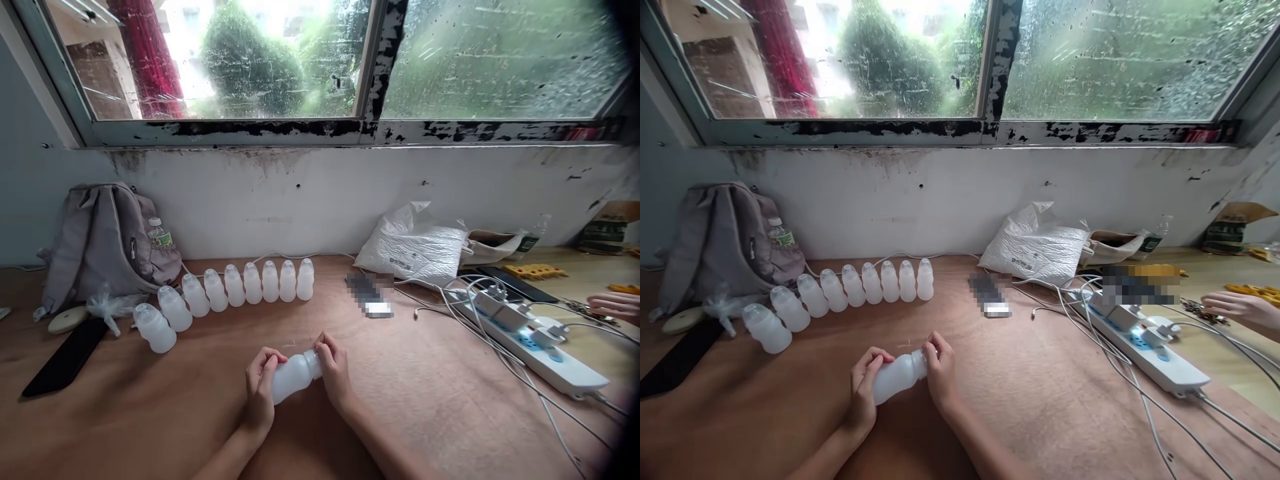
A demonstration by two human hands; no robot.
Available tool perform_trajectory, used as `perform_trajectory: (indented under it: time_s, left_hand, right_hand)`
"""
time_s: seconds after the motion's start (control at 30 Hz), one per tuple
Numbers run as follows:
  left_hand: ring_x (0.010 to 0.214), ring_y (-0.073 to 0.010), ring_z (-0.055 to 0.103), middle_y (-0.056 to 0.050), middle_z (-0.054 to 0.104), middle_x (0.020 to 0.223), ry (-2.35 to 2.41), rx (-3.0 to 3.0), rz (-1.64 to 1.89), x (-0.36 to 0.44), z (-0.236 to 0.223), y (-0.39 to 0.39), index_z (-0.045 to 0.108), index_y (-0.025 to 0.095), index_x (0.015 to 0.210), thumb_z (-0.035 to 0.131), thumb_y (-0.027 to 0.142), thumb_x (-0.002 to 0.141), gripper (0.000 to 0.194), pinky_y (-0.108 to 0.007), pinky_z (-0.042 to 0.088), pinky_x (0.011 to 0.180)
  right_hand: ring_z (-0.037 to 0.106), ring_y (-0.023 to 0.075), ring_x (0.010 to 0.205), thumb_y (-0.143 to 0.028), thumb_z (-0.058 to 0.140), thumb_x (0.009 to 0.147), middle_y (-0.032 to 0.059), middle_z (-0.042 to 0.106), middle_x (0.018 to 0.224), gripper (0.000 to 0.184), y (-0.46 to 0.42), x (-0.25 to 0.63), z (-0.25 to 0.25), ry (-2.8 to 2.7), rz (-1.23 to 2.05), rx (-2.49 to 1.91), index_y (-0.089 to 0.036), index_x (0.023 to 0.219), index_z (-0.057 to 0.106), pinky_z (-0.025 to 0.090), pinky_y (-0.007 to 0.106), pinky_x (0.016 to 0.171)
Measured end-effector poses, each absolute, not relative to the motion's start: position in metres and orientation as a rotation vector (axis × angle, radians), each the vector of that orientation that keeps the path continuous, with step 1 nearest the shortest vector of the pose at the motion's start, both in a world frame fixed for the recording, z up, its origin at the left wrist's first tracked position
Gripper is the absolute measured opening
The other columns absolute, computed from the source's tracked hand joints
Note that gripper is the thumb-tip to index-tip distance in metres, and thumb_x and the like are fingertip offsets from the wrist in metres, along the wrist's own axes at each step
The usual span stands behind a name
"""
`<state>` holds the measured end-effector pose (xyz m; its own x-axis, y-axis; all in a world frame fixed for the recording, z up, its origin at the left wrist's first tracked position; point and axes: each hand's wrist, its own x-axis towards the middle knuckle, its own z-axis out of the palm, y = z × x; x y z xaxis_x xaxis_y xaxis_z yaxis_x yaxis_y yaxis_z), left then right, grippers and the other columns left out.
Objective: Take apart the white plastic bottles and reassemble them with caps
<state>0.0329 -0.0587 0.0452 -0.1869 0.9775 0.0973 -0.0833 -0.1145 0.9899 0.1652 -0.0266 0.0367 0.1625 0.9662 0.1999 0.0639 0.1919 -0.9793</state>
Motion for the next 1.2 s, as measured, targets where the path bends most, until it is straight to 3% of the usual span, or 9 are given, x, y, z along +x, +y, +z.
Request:
perform_trajectory:
  time_s: [0.13, 0.23, 0.37, 0.5, 0.67, 0.83, 1.0, 1.2]
  left_hand:
    - [0.061, -0.0149, 0.051, -0.002, 0.055, 0.066, 1.29, 1.296, 1.403, 0.018, 0.045, -0.038, 0.053, 0.017, 0.068, 0.04, 0.037, 0.079, 0.026, -0.022, 0.037, 0.054]
    - [0.075, -0.0181, 0.054, -0.004, 0.058, 0.08, 1.378, 1.543, 1.332, 0.009, 0.044, -0.027, 0.055, 0.018, 0.08, 0.042, 0.036, 0.079, 0.023, -0.025, 0.041, 0.066]
    - [0.091, -0.0214, 0.049, -0.006, 0.057, 0.099, 1.344, 2.075, 1.013, 0.005, 0.045, -0.027, 0.052, 0.021, 0.104, 0.041, 0.036, 0.08, 0.03, -0.033, 0.038, 0.081]
    - [0.102, -0.021, 0.044, -0.006, 0.051, 0.114, 1.357, 2.323, 0.799, 0.002, 0.043, -0.031, 0.037, 0.024, 0.122, 0.034, 0.036, 0.084, 0.04, -0.036, 0.034, 0.087]
    - [0.115, -0.0213, 0.036, -0.008, 0.045, 0.122, 1.472, 2.435, 0.732, 0.001, 0.032, -0.03, 0.029, 0.022, 0.126, 0.03, 0.041, 0.085, 0.044, -0.04, 0.029, 0.095]
    - [0.123, -0.0213, 0.028, -0.01, 0.041, 0.128, 1.558, 2.451, 0.67, 0.005, 0.02, -0.03, 0.027, 0.019, 0.126, 0.03, 0.042, 0.085, 0.047, -0.043, 0.025, 0.097]
    - [0.125, -0.0238, 0.025, -0.011, 0.039, 0.131, 1.629, 2.413, 0.537, 0.004, 0.016, -0.032, 0.034, 0.018, 0.124, 0.03, 0.046, 0.084, 0.049, -0.048, 0.02, 0.1]
    - [0.125, -0.0252, 0.025, -0.009, 0.034, 0.135, 1.673, 2.411, 0.466, 0.004, 0.02, -0.032, 0.037, 0.017, 0.125, 0.028, 0.046, 0.084, 0.051, -0.047, 0.019, 0.101]
  right_hand:
    - [0.038, 0.0104, 0.046, -0.035, 0.046, 0.073, -0.0024, 0.045, 0.057, 0.017, -0.022, 0.164, 0.043, -1.124, 1.182, -1.153, -0.02, 0.065, 0.046, 0.028, 0.021, 0.039]
    - [0.041, 0.0105, 0.048, -0.042, 0.052, 0.072, -0.0017, 0.048, 0.062, 0.022, -0.016, 0.167, 0.044, -1.058, 1.259, -1.119, -0.02, 0.071, 0.049, 0.03, 0.021, 0.039]
    - [0.043, 0.0103, 0.052, -0.042, 0.054, 0.073, -0.0012, 0.05, 0.064, 0.023, -0.007, 0.175, 0.042, -1.032, 1.149, -1.097, -0.019, 0.074, 0.053, 0.034, 0.021, 0.044]
    - [0.05, 0.013, 0.062, -0.043, 0.053, 0.073, 0.0008, 0.054, 0.07, 0.027, -0.005, 0.178, 0.044, -1.104, 1.043, -1.062, -0.019, 0.086, 0.056, 0.041, 0.023, 0.052]
    - [0.055, 0.0163, 0.072, -0.039, 0.062, 0.067, 0.0032, 0.058, 0.089, 0.053, -0.014, 0.167, 0.04, -1.396, 0.877, -1.087, -0.022, 0.114, 0.043, 0.045, 0.029, 0.066]
    - [0.055, 0.0152, 0.067, -0.036, 0.058, 0.07, 0.0029, 0.059, 0.085, 0.038, -0.019, 0.15, 0.023, -1.605, 0.852, -1.087, -0.02, 0.102, 0.045, 0.045, 0.028, 0.062]
    - [0.057, 0.0169, 0.079, -0.032, 0.059, 0.069, 0.0042, 0.059, 0.094, 0.035, -0.005, 0.15, 0.014, -1.657, 0.719, -1.081, -0.02, 0.099, 0.046, 0.045, 0.029, 0.07]
    - [0.059, 0.0203, 0.079, -0.036, 0.056, 0.068, 0.0064, 0.061, 0.089, 0.034, 0.041, 0.194, 0.009, -1.455, 0.589, -1.288, -0.02, 0.097, 0.047, 0.046, 0.032, 0.069]
